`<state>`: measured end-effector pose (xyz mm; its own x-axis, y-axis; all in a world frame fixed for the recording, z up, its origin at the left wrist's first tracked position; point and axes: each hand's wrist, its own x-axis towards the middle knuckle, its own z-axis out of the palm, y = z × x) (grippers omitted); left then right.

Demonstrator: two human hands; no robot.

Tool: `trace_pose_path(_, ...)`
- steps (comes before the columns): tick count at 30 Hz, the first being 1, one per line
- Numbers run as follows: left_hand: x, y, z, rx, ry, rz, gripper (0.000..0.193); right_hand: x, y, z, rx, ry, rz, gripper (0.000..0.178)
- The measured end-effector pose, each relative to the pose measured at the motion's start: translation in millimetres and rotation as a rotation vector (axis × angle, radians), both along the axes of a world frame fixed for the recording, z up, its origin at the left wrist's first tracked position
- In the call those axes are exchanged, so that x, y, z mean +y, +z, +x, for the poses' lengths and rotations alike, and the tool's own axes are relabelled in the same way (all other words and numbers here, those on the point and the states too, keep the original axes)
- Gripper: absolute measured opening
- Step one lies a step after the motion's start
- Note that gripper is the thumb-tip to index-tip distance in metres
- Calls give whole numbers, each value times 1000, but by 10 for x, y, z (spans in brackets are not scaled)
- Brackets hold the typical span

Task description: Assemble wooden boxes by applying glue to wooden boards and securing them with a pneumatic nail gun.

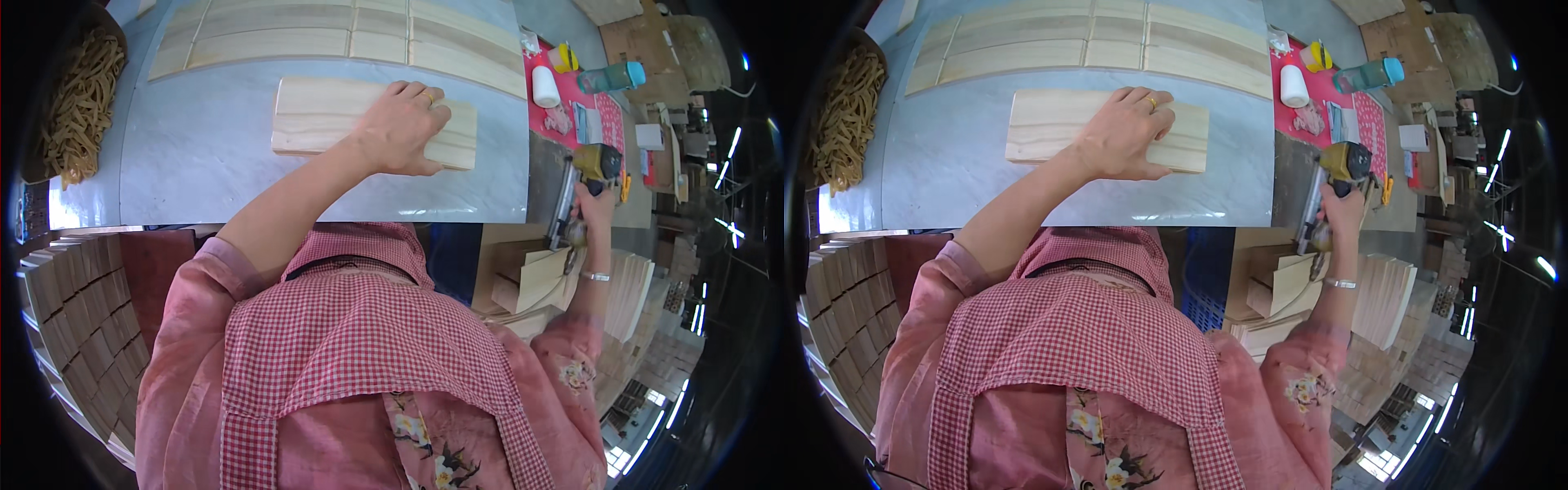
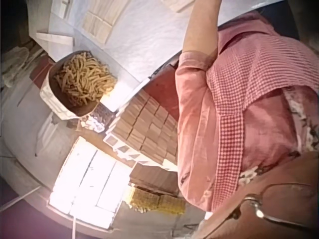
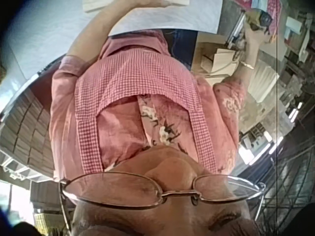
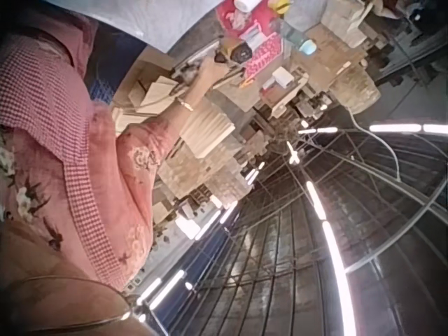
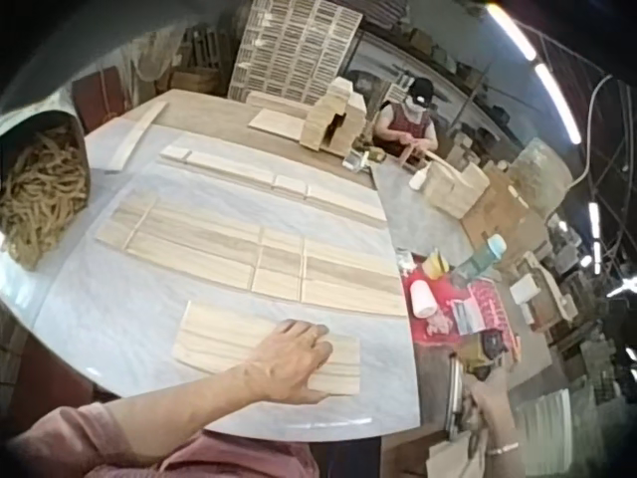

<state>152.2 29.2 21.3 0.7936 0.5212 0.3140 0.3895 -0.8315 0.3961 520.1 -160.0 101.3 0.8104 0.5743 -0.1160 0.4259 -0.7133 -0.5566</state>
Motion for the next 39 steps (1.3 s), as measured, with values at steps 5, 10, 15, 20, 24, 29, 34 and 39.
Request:
trace_pose_path(5, -3, 20, -17, -16, 5, -63, 40, -77, 632, -1556, 165, 185, 76, 22)
trace_pose_path(10, -9, -1, 13, -29, 19, -37, 43, -147, 611, -1967, 289, 277, 87, 18)
trace_pose_path(15, -13, 14, -1, -28, 20, -46, 48, -86, 591, -2047, 270, 279, 56, 19)
trace_pose_path(20, -14, 50, -6, -6, 8, -68, 52, -51, 541, -2081, 264, 273, 36, 20)
trace_pose_path(24, -3, 58, -7, 5, 6, -78, 53, -42, 528, -2156, 325, 195, 84, 20)
trace_pose_path(29, 8, 57, -34, 4, 5, -96, 50, 18, 608, -2116, 238, 240, -111, 19)
trace_pose_path(34, 121, 194, -654, 126, 92, 114, 69, -26, 638, -2126, 205, 287, 43, 19)
trace_pose_path(39, 332, 239, -1524, 168, 97, -76, 55, -88, 610, -2129, 235, 361, 85, 20)
